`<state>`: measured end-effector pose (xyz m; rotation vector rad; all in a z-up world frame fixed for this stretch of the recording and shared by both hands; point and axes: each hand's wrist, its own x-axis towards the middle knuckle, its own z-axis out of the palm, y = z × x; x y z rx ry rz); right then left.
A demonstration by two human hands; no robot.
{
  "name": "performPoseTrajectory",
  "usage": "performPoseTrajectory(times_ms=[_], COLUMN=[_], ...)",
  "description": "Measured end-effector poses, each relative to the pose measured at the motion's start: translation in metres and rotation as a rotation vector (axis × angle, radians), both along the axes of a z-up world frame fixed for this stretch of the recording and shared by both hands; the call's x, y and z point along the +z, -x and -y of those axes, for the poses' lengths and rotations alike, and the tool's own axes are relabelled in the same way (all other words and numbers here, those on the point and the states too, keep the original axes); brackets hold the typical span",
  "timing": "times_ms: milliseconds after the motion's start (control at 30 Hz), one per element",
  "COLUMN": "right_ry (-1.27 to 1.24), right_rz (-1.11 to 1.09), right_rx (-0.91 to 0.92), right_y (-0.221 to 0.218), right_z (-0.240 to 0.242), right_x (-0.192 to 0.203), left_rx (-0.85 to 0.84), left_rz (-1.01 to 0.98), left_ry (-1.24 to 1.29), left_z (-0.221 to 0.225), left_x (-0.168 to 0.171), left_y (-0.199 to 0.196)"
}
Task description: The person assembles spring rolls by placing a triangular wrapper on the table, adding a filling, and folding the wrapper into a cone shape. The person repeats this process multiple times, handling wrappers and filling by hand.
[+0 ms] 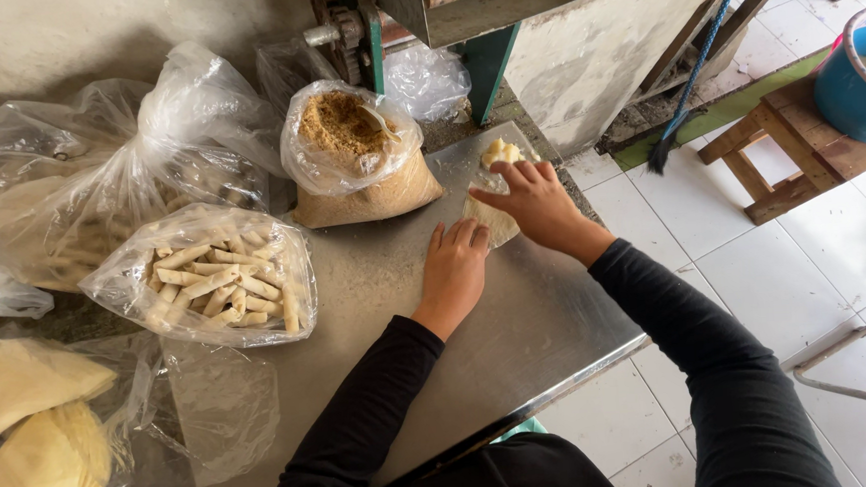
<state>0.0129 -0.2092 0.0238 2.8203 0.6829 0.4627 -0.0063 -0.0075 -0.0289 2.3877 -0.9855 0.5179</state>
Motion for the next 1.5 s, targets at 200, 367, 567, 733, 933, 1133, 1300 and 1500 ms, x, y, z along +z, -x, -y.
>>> performPoseTrajectory(times_ms=[200,367,567,733,933,1133,1300,1500], right_ry=[0.046,0.122,0.181,0.074,-0.001,-0.291,-0.121,-0.527], right_rz=[0.061,0.080,0.122,0.080,0.021,-0.100,0.033,-0.100], right_rx=[0.042,-0.005,-0.102,-0.110,-0.256,-0.131,-0.018,-0.142], right_y=[0.000,-0.013,-0.006,0.010,0.040,0.064,0.075,0.073], right_z=[-0.012,-0.005,-0.007,-0.013,0.000,-0.017,-0.008,-0.020], right_x=[-0.006,-0.009,-0.018,-0.023,-0.002,0.000,0.005,0.009], left_rx=[0.007,0.001,-0.006,-0.003,0.087,0.151,0.146,0.160], left_rz=[-0.016,-0.036,-0.031,-0.029,-0.160,-0.115,-0.059,0.046], left_ry=[0.011,0.015,0.030,0.029,-0.032,0.035,0.029,-0.116], left_z=[0.000,-0.001,-0.001,0.000,-0.017,-0.028,-0.026,-0.022], left_x=[0.002,0.003,-0.001,-0.003,0.009,0.016,0.009,0.003], left_y=[0.002,0.002,0.002,-0.001,0.000,0.007,0.000,-0.007])
